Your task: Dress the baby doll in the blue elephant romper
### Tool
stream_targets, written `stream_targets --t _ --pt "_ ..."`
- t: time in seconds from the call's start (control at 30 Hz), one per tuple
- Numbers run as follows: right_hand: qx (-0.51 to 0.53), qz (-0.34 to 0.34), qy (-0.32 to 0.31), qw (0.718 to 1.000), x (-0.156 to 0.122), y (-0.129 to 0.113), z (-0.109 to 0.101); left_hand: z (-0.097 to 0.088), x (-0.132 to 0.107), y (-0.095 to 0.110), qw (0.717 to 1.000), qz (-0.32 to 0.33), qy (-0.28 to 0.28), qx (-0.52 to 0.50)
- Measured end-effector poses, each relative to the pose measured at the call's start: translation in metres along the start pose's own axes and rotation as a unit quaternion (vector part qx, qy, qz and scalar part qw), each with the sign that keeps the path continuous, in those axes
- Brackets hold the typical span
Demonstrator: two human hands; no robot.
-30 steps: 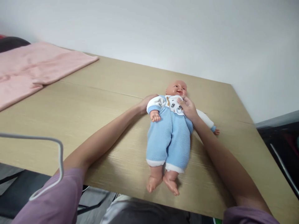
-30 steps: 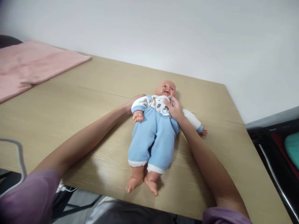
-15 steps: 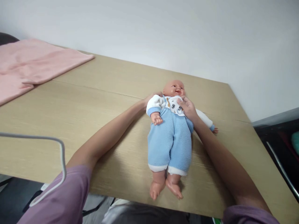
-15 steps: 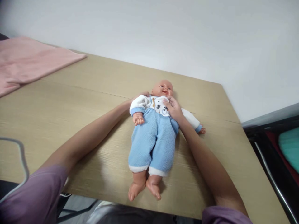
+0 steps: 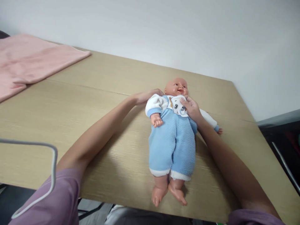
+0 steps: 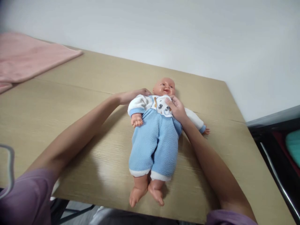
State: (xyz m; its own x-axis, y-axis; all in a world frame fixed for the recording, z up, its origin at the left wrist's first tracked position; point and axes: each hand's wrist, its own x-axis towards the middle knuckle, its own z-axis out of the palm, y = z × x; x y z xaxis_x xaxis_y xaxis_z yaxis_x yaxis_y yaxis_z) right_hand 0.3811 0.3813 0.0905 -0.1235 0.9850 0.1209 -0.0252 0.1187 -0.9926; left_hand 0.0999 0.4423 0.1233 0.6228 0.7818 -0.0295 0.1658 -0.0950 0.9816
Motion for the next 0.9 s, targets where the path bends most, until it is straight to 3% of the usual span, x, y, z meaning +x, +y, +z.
stream_targets --t 0.2,0.4,0.53,0.7,0.8,0.9 --pt "-0.027 -0.017 0.006 0.999 0.000 -0.001 -0.003 -0.012 -0.020 0.023 0.987 -0.078 -0.078 0.120" --pt "-0.044 -0.021 -0.001 0.999 0.002 0.001 -0.002 -0.014 -0.023 0.027 0.977 -0.056 -0.119 0.165" --pt "-0.086 -0.015 -0.020 0.996 -0.001 -0.007 -0.015 -0.025 -0.024 0.031 0.966 -0.046 -0.117 0.226" --pt "-0.303 -0.075 -0.057 0.948 -0.012 -0.041 -0.049 -0.043 -0.022 0.030 0.941 -0.078 -0.075 0.320" --pt "-0.345 -0.077 -0.062 0.933 -0.016 -0.054 -0.059 -0.046 -0.020 0.025 0.939 -0.089 -0.112 0.313" --pt "-0.371 -0.108 -0.029 0.922 -0.020 -0.051 -0.063 -0.044 -0.018 0.023 0.932 -0.082 -0.156 0.316"
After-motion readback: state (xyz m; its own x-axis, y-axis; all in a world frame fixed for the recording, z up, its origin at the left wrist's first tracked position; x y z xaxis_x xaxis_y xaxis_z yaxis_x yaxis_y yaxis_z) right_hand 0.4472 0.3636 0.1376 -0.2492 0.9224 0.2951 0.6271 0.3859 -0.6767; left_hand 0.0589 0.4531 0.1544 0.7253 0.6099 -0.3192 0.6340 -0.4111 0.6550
